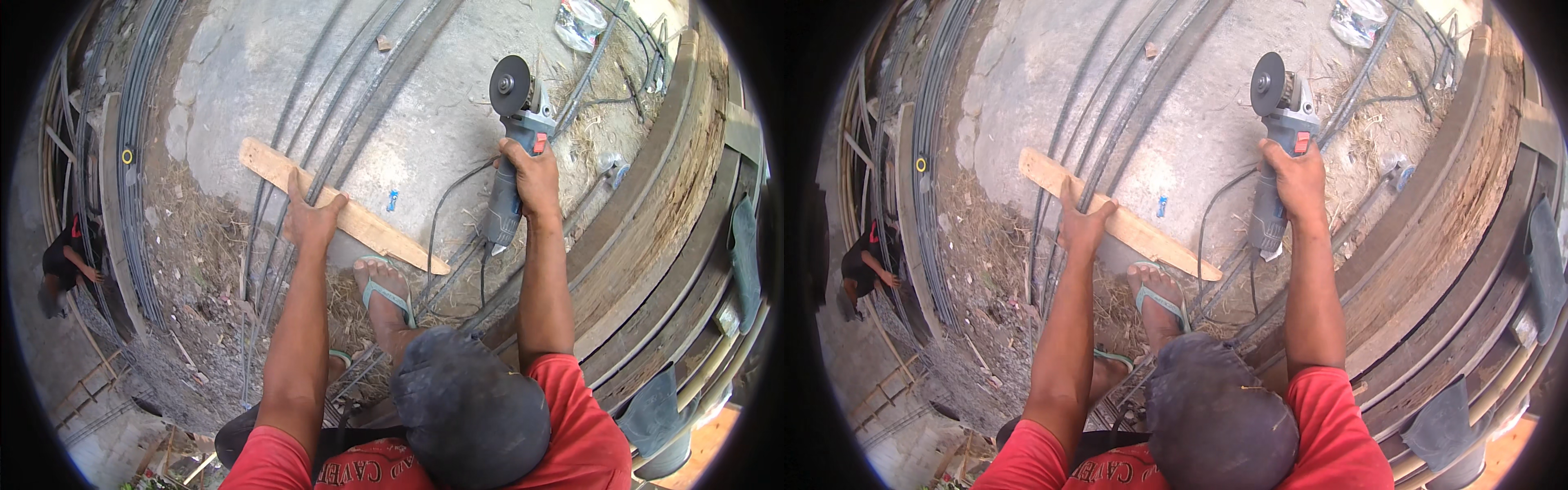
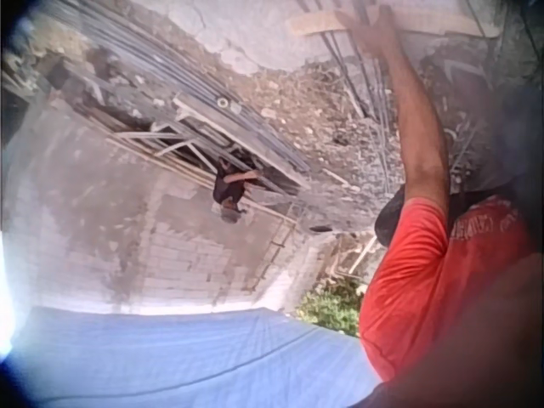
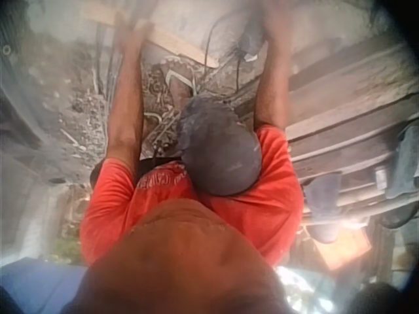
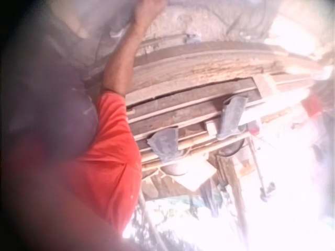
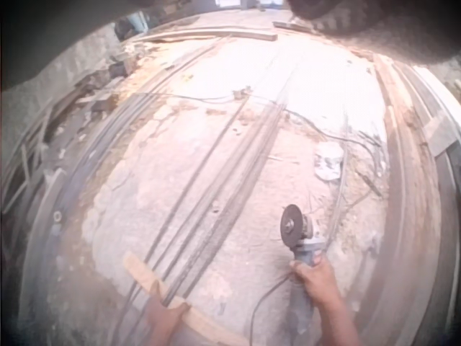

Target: The person gathers and aligns several steel rods on the ground, then uses an angle grinder to cut them to size. The person handles the rods by hand and operates the grinder with both hands to complete the cuts.

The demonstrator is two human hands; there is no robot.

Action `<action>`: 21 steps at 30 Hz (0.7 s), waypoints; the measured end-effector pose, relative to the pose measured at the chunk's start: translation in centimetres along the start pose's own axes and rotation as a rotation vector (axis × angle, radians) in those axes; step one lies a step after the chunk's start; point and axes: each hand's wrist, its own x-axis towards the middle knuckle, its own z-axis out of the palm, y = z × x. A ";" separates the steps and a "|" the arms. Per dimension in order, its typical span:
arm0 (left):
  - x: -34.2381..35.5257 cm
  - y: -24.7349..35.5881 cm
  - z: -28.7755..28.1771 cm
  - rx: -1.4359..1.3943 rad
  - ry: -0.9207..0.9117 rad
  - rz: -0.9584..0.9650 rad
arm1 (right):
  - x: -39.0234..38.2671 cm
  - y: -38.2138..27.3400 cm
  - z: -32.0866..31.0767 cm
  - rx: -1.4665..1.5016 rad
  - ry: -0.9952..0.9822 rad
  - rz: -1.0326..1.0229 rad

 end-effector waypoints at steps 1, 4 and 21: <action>-0.1 0.0 0.0 0.005 0.001 0.001 | 0.1 -0.1 -0.1 -0.012 -0.008 0.014; 0.0 -1.0 0.3 -0.030 0.032 0.035 | 0.1 -0.3 -0.2 -0.021 -0.014 0.029; 5.0 -6.3 -3.0 0.444 0.038 0.933 | -0.8 -0.1 0.7 -0.074 -0.055 0.027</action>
